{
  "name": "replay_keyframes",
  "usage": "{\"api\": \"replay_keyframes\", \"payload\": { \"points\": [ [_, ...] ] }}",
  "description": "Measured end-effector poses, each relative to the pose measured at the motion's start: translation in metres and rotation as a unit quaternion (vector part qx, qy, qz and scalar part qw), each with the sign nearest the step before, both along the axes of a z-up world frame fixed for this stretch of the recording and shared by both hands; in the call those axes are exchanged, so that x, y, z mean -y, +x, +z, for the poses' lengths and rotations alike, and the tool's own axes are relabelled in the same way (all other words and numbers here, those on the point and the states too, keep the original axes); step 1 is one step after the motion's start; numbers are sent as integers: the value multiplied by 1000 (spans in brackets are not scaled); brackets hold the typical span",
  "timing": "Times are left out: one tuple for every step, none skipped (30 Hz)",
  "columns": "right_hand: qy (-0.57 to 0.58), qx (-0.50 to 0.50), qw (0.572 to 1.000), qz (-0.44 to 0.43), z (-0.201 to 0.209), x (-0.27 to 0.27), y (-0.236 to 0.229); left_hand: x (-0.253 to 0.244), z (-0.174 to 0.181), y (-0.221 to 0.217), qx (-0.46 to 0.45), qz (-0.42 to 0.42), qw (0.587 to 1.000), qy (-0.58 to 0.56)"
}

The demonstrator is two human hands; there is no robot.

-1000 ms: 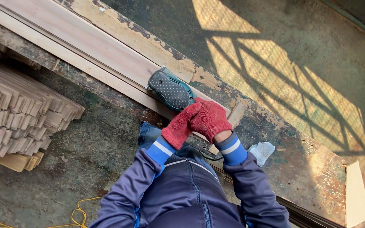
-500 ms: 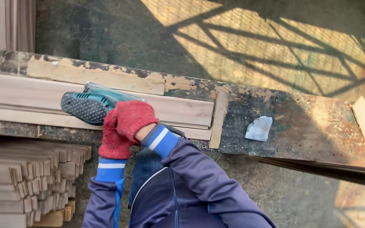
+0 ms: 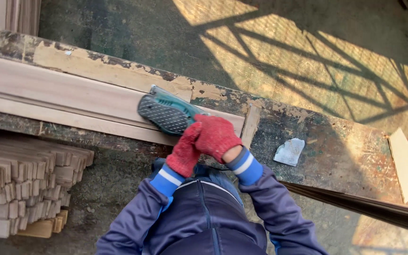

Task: Sanding wooden planks using an orbital power sander and small pieces of sandpaper.

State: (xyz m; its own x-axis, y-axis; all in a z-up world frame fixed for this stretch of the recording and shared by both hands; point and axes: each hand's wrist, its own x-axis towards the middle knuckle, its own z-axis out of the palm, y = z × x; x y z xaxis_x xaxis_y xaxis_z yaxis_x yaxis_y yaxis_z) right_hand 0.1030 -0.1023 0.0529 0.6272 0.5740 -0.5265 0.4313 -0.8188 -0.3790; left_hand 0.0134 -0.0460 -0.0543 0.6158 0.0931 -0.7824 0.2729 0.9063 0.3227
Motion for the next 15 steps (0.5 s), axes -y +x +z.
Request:
{"api": "replay_keyframes", "payload": {
  "points": [
    [-21, 13, 1000, -18, -4, 16, 5, 20, 4, 9, -6, -6, 1000, 0],
    [-19, 15, 1000, 0, -2, 29, 7, 33, 8, 13, -4, 11, 1000, 2],
    [-56, 20, 998, -4, 0, 42, 10, 45, 13, 19, -9, 2, 1000, 3],
    [-92, 27, 995, -9, 2, 56, 14, 58, 17, 26, -15, -7, 1000, 3],
    [-89, 30, 996, 2, 17, 63, 17, 75, 22, 30, -12, 4, 1000, 6],
    [-117, 25, 993, -22, 31, 71, 20, 92, 26, 36, -14, 1, 1000, 3],
    [-146, 21, 988, -48, 45, 80, 23, 110, 31, 42, -16, -5, 1000, -1],
    [-143, 25, 989, -40, 54, 89, 24, 123, 29, 46, -13, 4, 1000, 1],
    [-117, 4, 991, -61, 63, 99, 26, 138, 26, 50, -14, -21, 1000, 12],
    [-90, -17, 992, -82, 72, 110, 28, 153, 24, 56, -14, -45, 999, 24],
    [-91, -13, 993, -77, 88, 108, 24, 148, 55, 58, -11, -40, 999, 22],
    [-119, -12, 991, -57, 104, 106, 21, 143, 86, 59, -33, -87, 995, 45],
    [-148, -13, 988, -36, 119, 104, 17, 139, 116, 60, -55, -135, 987, 66],
    [-150, -11, 988, -33, 99, 122, 22, 151, 87, 57, -53, -131, 988, 64],
    [-133, 0, 989, -61, 78, 139, 26, 163, 58, 53, -4, -94, 996, -6]
  ]
}}
